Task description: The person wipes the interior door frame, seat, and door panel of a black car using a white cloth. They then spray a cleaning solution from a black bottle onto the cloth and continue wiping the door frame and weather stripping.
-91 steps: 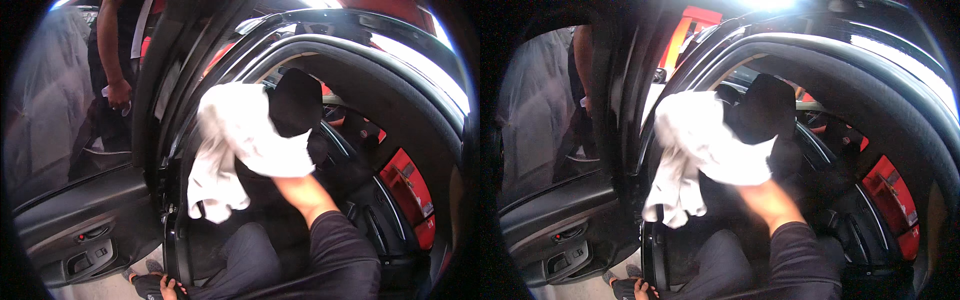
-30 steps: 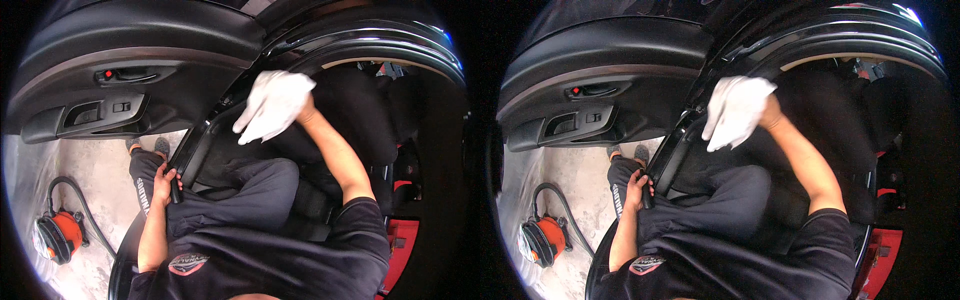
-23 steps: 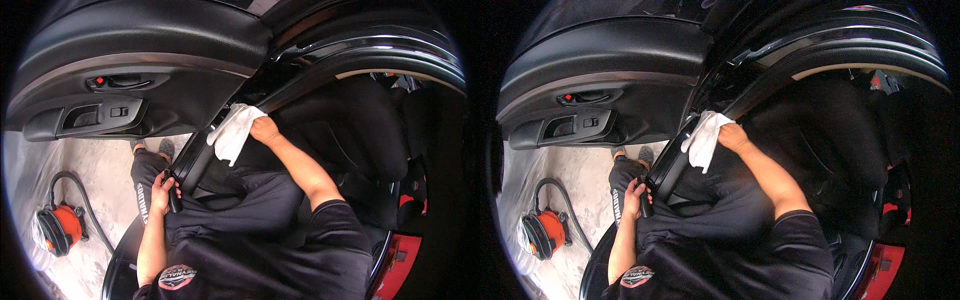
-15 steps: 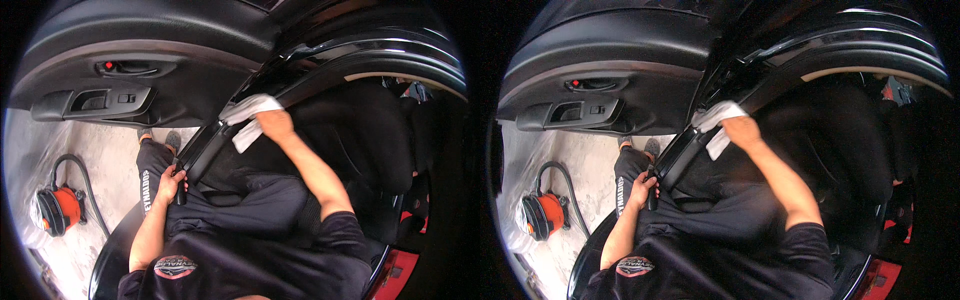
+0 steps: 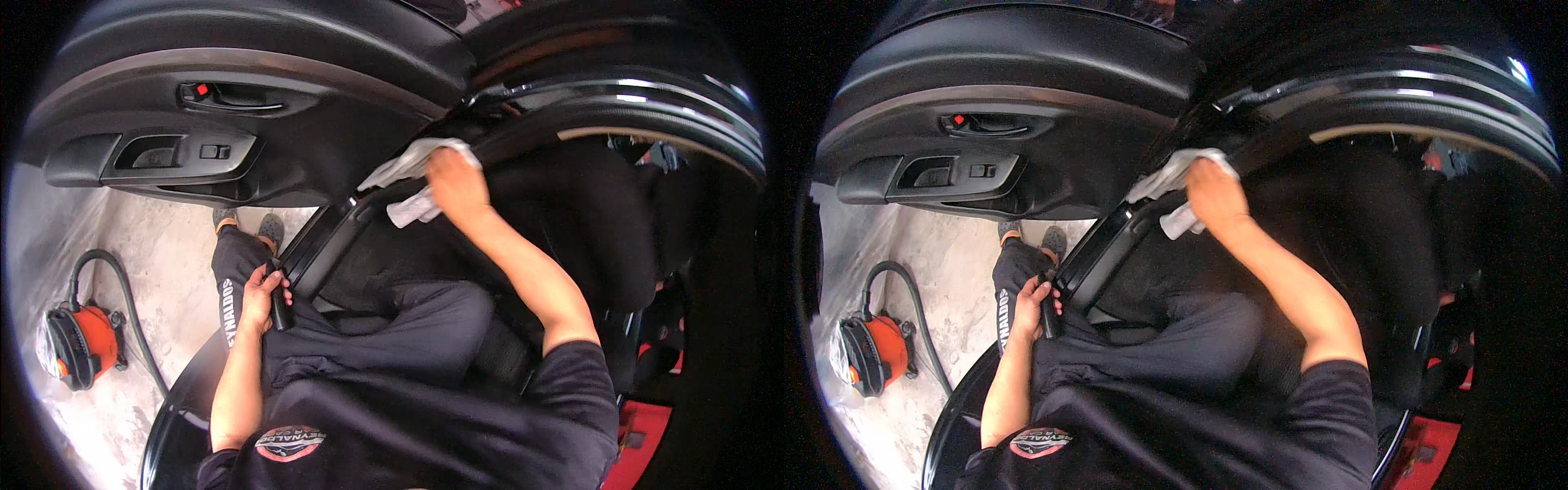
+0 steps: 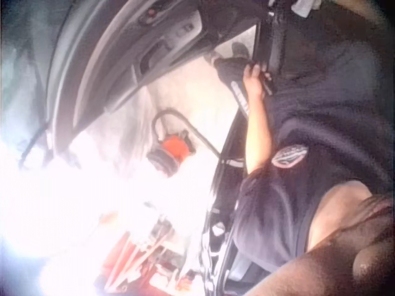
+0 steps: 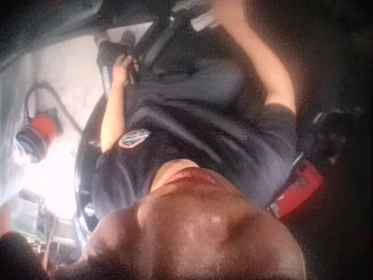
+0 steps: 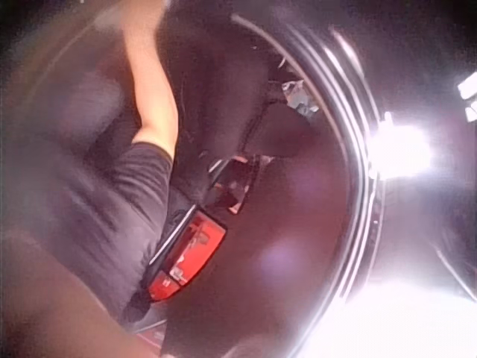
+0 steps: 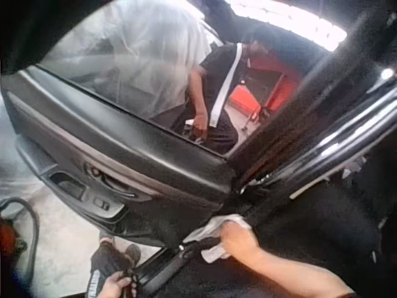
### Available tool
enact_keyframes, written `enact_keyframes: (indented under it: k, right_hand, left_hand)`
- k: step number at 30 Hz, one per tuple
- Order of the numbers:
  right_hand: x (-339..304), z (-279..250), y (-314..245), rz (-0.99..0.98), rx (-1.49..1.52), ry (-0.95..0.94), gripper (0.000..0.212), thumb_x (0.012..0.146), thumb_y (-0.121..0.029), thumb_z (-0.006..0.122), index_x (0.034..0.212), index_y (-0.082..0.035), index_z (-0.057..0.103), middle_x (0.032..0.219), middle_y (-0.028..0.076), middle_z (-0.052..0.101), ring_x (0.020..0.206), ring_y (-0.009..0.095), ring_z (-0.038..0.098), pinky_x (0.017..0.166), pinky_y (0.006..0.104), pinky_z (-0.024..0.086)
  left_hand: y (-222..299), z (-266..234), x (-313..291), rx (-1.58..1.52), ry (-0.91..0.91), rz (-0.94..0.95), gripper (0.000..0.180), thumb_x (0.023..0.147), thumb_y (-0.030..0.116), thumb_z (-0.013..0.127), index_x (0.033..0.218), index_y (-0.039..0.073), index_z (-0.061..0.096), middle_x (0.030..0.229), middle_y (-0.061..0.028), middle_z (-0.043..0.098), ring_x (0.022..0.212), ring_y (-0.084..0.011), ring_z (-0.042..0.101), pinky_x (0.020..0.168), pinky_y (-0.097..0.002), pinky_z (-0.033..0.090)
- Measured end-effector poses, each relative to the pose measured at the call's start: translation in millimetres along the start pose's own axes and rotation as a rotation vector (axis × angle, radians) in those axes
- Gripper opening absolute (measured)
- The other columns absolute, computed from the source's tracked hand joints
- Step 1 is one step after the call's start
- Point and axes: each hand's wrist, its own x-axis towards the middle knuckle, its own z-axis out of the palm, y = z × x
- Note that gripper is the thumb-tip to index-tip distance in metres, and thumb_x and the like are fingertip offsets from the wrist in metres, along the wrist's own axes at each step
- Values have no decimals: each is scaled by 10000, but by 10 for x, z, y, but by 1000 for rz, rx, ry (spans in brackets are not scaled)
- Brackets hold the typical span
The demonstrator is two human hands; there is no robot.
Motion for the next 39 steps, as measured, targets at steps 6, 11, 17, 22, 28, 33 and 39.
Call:
enact_keyframes:
  k: [6, 11, 17, 22, 28, 33, 39]
  right_hand:
    - [188, -353, 135, 88, -312, -117, 209, 830, -220, 531, 901, -70, 657, 980, 114, 628, 972, 239, 556, 882, 373, 405]
    - [-40, 49, -186, -163, -228, -178, 292, 863, -240, 515, 1022, -50, 669, 1046, 85, 624, 1054, 234, 530, 943, 372, 391]
    - [211, -1577, 584, 158, -244, 196, 320, 865, -211, 542, 1086, -15, 666, 1080, 100, 606, 1094, 236, 539, 980, 387, 393]
    - [193, -1114, 450, 16, -354, 136, 395, 836, -211, 531, 1117, 38, 653, 1201, 156, 618, 1194, 280, 539, 1108, 438, 330]
    - [-116, 43, -188, -239, -189, -78, 276, 831, -208, 530, 978, -35, 688, 1026, 91, 672, 1057, 232, 593, 979, 353, 400]
    - [-84, -350, -374, 124, 847, -464, 184, 939, -190, 531, 957, -55, 656, 929, 181, 672, 888, 332, 655, 793, 445, 492]
    - [-2075, -381, -1319, 816, 1485, -477, 223, 1015, -161, 522, 1081, 15, 642, 962, 20, 638, 924, 116, 561, 856, 294, 461]
  left_hand:
    - [-121, 47, 141, 143, -64, 0, 244, 953, 116, 585, 1165, 15, 517, 807, -86, 611, 583, -176, 598, 535, -323, 525]
    - [-48, 34, 17, 81, -54, 26, 274, 958, 116, 571, 1207, 20, 506, 806, -89, 620, 588, -181, 608, 537, -329, 535]
    - [-59, -21, 66, 15, -59, -6, 264, 960, 147, 583, 1187, 35, 508, 799, -79, 616, 591, -177, 610, 527, -330, 542]
    - [-125, 31, 97, 148, -104, 44, 278, 957, 139, 586, 1198, 27, 505, 797, -80, 615, 598, -173, 610, 536, -326, 538]
    - [-23, -64, -83, 3, -30, 52, 283, 962, 135, 562, 1215, 22, 504, 796, -85, 614, 593, -177, 606, 544, -325, 536]
    - [-30, -34, -35, -7, -94, 135, 269, 933, 120, 623, 1156, 7, 525, 787, -71, 587, 590, -163, 588, 499, -306, 491]
    - [-492, 421, 189, 717, -120, 458, 594, 820, 185, 743, 1308, -46, 495, 1101, -225, 669, 1006, -308, 669, 868, -386, 521]
